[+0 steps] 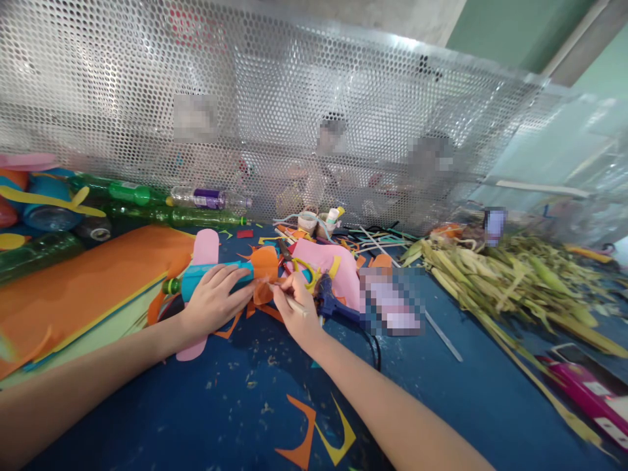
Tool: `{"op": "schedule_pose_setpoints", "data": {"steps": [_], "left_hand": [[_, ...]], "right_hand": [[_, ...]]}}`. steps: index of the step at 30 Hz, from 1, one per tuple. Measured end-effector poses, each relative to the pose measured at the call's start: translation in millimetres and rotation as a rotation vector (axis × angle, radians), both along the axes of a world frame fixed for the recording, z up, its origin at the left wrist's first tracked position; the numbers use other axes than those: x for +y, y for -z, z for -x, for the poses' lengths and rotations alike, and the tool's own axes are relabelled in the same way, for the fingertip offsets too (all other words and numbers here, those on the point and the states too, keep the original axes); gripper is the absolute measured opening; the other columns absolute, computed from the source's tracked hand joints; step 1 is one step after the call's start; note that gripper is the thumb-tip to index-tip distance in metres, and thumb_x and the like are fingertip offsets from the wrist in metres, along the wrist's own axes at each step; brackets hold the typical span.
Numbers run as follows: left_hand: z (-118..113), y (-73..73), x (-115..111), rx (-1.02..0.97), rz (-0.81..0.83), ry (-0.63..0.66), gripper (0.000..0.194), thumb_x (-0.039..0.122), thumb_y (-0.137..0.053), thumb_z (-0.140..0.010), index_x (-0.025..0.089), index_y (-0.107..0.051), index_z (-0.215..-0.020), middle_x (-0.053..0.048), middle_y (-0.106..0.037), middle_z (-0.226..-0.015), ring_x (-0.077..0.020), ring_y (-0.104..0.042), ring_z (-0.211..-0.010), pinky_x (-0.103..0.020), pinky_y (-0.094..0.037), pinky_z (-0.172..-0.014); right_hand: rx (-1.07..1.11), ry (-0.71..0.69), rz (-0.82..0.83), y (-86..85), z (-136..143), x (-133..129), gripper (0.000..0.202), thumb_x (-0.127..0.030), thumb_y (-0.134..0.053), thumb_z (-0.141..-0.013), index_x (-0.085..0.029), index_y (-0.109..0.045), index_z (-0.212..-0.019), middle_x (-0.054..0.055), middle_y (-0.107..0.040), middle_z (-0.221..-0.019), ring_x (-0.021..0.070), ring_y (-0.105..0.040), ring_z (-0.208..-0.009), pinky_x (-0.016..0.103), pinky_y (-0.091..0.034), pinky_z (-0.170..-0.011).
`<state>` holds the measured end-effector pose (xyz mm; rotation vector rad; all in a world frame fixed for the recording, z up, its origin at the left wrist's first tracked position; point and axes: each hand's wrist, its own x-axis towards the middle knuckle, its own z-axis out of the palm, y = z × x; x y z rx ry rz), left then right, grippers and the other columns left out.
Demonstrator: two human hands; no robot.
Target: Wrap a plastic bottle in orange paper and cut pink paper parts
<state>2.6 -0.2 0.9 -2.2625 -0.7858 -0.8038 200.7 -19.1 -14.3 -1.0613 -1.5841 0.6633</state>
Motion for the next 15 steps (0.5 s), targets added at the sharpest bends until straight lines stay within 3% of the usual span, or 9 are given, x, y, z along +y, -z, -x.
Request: {"op": "schedule_pose_setpoints", "data": {"steps": [11, 15], "left_hand": [[-0.4, -0.3, 0.4, 0.02, -0.012, -0.015, 0.019, 0.019, -0.055, -0.083, 0.023, -0.064, -0.099, -0.009, -0.062, -0.105, -0.0249, -0.055, -0.096, -0.041, -0.044, -0.087], [-0.4, -0.1, -0.4, 0.035, -0.009, -0.02, 0.023, 0.019, -0.055, -0.083, 0.022, -0.063, -0.104, -0.011, -0.062, -0.106, -0.0258, -0.056, -0.096, -0.043, -0.044, -0.086]], "right_hand": [[-0.016, -0.001, -0.007, -1.7, -0.2, -1.0, 0.022, -0.032, -0.051, -0.086, -0.022, -0.037, -0.073, -0.005, -0.042, -0.061, 0.0107, -0.041, -0.054, 0.025, -0.038, -0.054], [0.082, -0.087, -0.006, -5.9, 1.0, -4.7, 0.016, -0.032, -0.044, -0.09, -0.022, -0.04, -0.078, -0.004, -0.048, -0.06, 0.0117, -0.048, -0.056, 0.027, -0.042, -0.06]]}}
